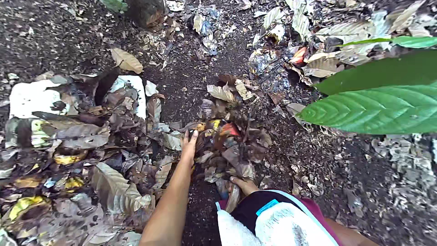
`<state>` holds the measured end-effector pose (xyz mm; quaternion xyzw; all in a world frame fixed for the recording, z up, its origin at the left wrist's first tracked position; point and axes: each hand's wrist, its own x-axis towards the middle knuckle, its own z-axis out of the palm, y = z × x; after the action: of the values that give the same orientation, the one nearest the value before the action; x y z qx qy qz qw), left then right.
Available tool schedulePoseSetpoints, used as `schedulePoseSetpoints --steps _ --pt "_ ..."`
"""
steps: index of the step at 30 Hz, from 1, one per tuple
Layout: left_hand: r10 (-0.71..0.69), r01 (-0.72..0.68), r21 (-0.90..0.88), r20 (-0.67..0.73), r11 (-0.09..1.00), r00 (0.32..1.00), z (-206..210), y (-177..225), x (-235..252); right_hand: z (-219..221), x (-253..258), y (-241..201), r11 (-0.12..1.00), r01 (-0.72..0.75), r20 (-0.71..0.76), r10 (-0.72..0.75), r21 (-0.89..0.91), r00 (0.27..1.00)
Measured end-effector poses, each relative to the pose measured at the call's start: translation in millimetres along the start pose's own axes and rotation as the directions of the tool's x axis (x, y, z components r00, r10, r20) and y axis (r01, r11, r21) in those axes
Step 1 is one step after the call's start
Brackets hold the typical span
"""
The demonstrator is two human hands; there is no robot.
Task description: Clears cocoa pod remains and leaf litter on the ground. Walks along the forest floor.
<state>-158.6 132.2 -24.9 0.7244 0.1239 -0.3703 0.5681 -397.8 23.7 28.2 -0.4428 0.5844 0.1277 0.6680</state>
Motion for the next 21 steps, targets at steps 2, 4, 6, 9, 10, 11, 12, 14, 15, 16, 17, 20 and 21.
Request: schedulePoseSetpoints --steps 2,4,6,9,10,11,12,14,15,16,17,20,21 --pt "-0.014 0.013 -0.022 -0.043 1.0 0.999 -1 0 3 2 7 -13 0.979 -0.005 0.135 0.034 -0.205 0.99" --pt "-0.034 0.03 -0.044 -0.091 0.999 0.995 -9 3 6 4 17 -33 0.966 0.007 0.268 0.065 -0.258 0.961" --pt "-0.048 0.039 -0.079 -0.119 0.996 0.992 -18 6 7 4 27 -54 0.996 0.005 0.368 0.03 -0.094 0.929" --pt "-0.057 0.043 -0.123 -0.112 0.991 0.992 -20 4 11 13 41 -68 0.993 -0.007 0.246 -0.023 0.121 0.969" --pt "-0.056 0.043 -0.116 -0.113 0.992 0.992 -16 6 11 18 47 -66 0.995 0.003 0.213 -0.023 0.096 0.977" --pt "-0.057 0.045 -0.098 -0.114 0.994 0.992 -11 9 10 22 52 -62 0.998 0.008 0.198 -0.019 0.056 0.98" --pt "-0.057 0.048 -0.078 -0.113 0.996 0.992 -5 14 9 24 56 -59 1.0 0.01 0.192 -0.012 0.013 0.981" --pt "-0.05 0.044 -0.051 -0.119 0.998 0.992 -1 17 11 24 59 -63 0.997 0.014 0.23 0.003 -0.075 0.973" --pt "-0.05 0.044 -0.055 -0.122 0.998 0.991 -2 14 11 23 56 -66 0.993 0.009 0.253 0.022 -0.12 0.967" --pt "-0.043 0.033 -0.08 -0.125 0.996 0.991 -5 10 11 24 54 -71 0.987 0.006 0.278 0.039 -0.159 0.96" --pt "-0.025 0.01 -0.123 -0.124 0.992 0.992 -9 8 10 24 52 -75 0.981 0.009 0.306 0.052 -0.194 0.95" --pt "0.065 -0.108 -0.272 -0.165 0.956 0.984 -22 1 4 32 43 -82 0.965 0.043 0.358 0.055 -0.26 0.932" --pt "0.094 -0.153 -0.315 -0.195 0.937 0.976 -30 1 1 39 38 -84 0.96 0.066 0.37 0.042 -0.273 0.928"
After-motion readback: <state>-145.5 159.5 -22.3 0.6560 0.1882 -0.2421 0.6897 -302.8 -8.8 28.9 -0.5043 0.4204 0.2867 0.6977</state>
